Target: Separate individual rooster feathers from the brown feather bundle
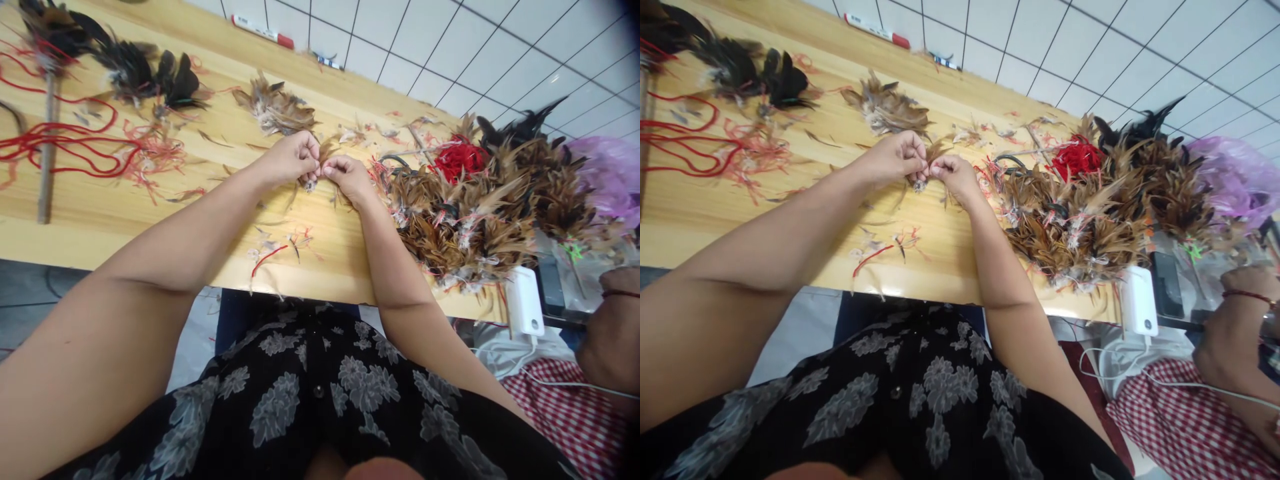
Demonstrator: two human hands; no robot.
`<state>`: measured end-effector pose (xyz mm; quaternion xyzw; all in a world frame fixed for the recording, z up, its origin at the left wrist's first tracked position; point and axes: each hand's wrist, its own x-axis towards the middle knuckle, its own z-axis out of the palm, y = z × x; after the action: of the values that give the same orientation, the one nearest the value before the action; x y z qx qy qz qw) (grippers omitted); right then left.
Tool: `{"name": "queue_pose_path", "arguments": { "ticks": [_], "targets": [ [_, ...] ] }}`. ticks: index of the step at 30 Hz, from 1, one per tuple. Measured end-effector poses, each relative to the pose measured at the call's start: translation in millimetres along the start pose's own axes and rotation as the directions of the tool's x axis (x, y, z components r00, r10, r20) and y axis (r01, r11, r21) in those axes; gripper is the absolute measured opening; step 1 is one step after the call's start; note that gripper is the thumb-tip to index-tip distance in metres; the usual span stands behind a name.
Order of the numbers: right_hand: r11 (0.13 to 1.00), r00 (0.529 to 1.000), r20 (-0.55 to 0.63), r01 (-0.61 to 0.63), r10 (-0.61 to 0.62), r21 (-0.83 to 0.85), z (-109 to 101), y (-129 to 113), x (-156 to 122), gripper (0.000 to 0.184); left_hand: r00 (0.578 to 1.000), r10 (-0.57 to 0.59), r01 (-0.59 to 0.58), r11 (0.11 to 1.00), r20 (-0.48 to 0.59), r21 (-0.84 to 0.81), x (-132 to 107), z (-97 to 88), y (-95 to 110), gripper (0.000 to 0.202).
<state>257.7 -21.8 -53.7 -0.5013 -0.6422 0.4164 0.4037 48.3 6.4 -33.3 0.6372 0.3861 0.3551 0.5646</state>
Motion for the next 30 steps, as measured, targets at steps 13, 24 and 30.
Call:
{"name": "queue_pose_path", "arguments": {
  "ticks": [13, 24, 30],
  "targets": [
    [0.92, 0.984, -0.119, 0.077, -0.132, -0.384, 1, 11, -4, 0.008, 0.996, -0.024, 0.038, 0.982, -0.081, 0.183, -3, 14.7, 17, 0.027],
    [0.884, 0.961, -0.228, 0.034, -0.157, -0.466, 5, 21, -16, 0.013, 0.998, -0.049, 0.027, 0.905, 0.042, 0.424, -9, 12.0, 29, 0.018],
    [0.82, 0.953, -0.208, 0.066, -0.221, -0.568, 17, 6, -27, 0.019, 0.994, -0.043, -0.028, 0.778, 0.097, 0.627, -16, 15.3, 41, 0.016]
  ]
}}
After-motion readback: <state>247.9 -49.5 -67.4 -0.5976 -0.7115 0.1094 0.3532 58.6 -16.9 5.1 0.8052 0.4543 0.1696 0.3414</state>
